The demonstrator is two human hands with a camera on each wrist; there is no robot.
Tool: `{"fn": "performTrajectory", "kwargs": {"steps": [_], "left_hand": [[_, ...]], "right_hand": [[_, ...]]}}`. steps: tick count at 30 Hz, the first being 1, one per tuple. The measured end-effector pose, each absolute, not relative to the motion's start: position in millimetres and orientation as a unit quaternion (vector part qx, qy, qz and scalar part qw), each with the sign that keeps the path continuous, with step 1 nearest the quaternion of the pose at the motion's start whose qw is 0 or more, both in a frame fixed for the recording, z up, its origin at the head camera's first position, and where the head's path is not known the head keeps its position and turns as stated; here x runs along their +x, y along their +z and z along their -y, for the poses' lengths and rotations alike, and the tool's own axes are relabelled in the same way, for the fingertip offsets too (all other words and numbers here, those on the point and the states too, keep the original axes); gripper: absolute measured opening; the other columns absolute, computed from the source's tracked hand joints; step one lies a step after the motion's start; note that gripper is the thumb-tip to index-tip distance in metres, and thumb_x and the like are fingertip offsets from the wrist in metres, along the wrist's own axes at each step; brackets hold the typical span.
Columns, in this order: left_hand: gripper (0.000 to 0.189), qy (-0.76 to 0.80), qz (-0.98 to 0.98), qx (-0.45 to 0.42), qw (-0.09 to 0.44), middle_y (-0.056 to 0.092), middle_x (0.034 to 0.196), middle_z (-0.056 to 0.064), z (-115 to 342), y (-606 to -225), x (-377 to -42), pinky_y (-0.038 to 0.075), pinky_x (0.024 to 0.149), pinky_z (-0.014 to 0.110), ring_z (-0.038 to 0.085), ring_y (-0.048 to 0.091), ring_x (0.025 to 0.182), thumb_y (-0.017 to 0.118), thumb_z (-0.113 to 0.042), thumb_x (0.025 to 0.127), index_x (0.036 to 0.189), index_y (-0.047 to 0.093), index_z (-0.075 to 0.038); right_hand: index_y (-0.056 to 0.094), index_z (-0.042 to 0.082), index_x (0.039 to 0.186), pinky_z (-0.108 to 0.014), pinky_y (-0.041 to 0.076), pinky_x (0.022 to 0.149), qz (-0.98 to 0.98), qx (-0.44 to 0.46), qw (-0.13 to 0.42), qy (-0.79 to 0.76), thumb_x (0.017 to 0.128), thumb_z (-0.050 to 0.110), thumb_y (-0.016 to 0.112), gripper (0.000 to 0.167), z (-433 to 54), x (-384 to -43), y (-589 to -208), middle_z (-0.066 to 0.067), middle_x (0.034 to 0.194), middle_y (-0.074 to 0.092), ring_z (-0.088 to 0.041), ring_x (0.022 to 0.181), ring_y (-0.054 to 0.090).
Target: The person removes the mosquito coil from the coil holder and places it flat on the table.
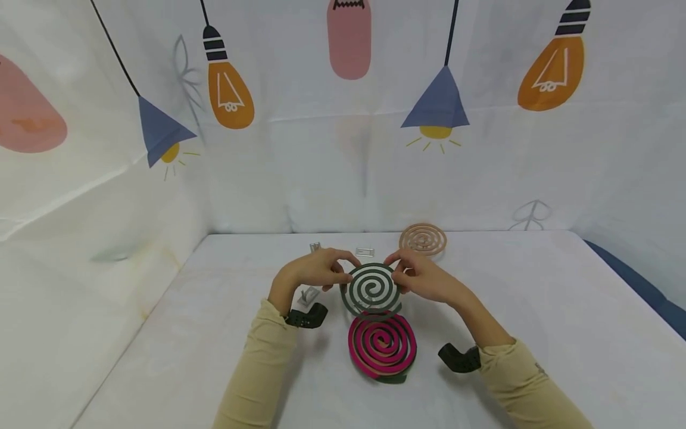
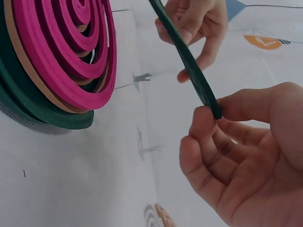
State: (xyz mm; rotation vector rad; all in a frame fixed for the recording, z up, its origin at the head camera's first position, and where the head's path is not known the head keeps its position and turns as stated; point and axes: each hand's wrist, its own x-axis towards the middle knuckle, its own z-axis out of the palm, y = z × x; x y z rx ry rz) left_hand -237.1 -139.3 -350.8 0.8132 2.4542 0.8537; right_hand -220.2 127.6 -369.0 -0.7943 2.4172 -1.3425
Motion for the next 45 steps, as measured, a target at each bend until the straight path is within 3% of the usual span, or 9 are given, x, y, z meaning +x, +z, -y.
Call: {"fn": "performTrajectory", "kwargs": {"steps": [4,8,13,17,22,30,36,45], "left_hand": [[0.036,0.293,-0.883,0.307,0.202,0.056,0.060,0.009,138.8,-350.8,-236.2,0.038,0.054,0.023,0.022,0.047,0.050,0.056,-0.020,0.095,0.131,0.052,-0.022],[0.037,0.286,-0.882,0.316,0.200,0.052,0.057,0.001,136.9,-349.7,-235.0,0.038,0.056,0.023,0.018,0.046,0.049,0.057,-0.021,0.095,0.131,0.052,-0.026],[0.036,0.275,-0.884,0.313,0.212,0.062,0.067,0.013,132.7,-349.9,-233.0,0.039,0.057,0.024,0.015,0.047,0.050,0.057,-0.023,0.094,0.130,0.053,-0.028],[0.036,0.267,-0.878,0.321,0.235,0.067,0.079,0.023,129.0,-350.7,-231.9,0.038,0.058,0.024,0.031,0.052,0.055,0.056,-0.020,0.094,0.130,0.053,-0.025],[0.035,0.257,-0.863,0.337,0.274,0.069,0.083,0.022,125.0,-350.1,-230.1,0.041,0.062,0.023,0.045,0.056,0.068,0.055,-0.018,0.094,0.128,0.054,-0.022],[0.031,0.252,-0.851,0.332,0.321,0.072,0.081,0.015,119.4,-348.5,-227.4,0.044,0.068,0.023,0.048,0.058,0.073,0.057,-0.018,0.093,0.124,0.055,-0.022],[0.030,0.246,-0.847,0.327,0.339,0.071,0.075,0.005,115.4,-348.9,-225.3,0.044,0.066,0.022,0.037,0.058,0.066,0.060,-0.016,0.092,0.121,0.057,-0.021],[0.029,0.228,-0.842,0.332,0.359,0.072,0.074,0.008,111.3,-351.3,-223.9,0.046,0.061,0.022,0.011,0.058,0.060,0.063,-0.017,0.090,0.118,0.057,-0.018]], "right_hand": [[0.046,0.003,0.123,-0.043,0.054,0.073,-0.832,-0.298,0.151,-0.444,0.096,0.011,0.047,0.029,-130.8,-219.2,-367.6,-0.015,0.088,0.060,-0.027,0.075,0.063],[0.045,0.003,0.124,-0.046,0.052,0.072,-0.834,-0.307,0.165,-0.428,0.096,0.011,0.047,0.029,-133.7,-218.8,-365.3,-0.010,0.085,0.061,-0.024,0.072,0.061],[0.045,0.004,0.124,-0.045,0.052,0.071,-0.836,-0.309,0.184,-0.414,0.095,0.009,0.046,0.030,-135.4,-216.3,-363.2,-0.009,0.084,0.060,-0.025,0.072,0.060],[0.046,0.006,0.123,-0.037,0.049,0.067,-0.843,-0.307,0.205,-0.392,0.094,0.009,0.046,0.029,-136.3,-215.0,-362.8,-0.007,0.084,0.058,-0.022,0.070,0.058],[0.047,0.008,0.119,-0.030,0.043,0.063,-0.843,-0.302,0.245,-0.372,0.094,0.010,0.046,0.025,-137.2,-214.2,-363.0,-0.003,0.080,0.058,-0.017,0.067,0.055],[0.047,0.009,0.115,-0.028,0.042,0.060,-0.840,-0.320,0.271,-0.345,0.093,0.009,0.046,0.022,-136.2,-211.5,-365.1,-0.002,0.074,0.057,-0.016,0.062,0.053],[0.046,0.010,0.112,-0.029,0.042,0.060,-0.839,-0.312,0.293,-0.335,0.091,0.008,0.048,0.021,-134.5,-208.7,-365.9,-0.003,0.075,0.060,-0.017,0.061,0.054],[0.048,0.009,0.107,-0.033,0.047,0.060,-0.843,-0.306,0.308,-0.317,0.091,0.007,0.049,0.017,-131.2,-208.0,-368.6,-0.001,0.074,0.064,-0.017,0.057,0.057]]}}
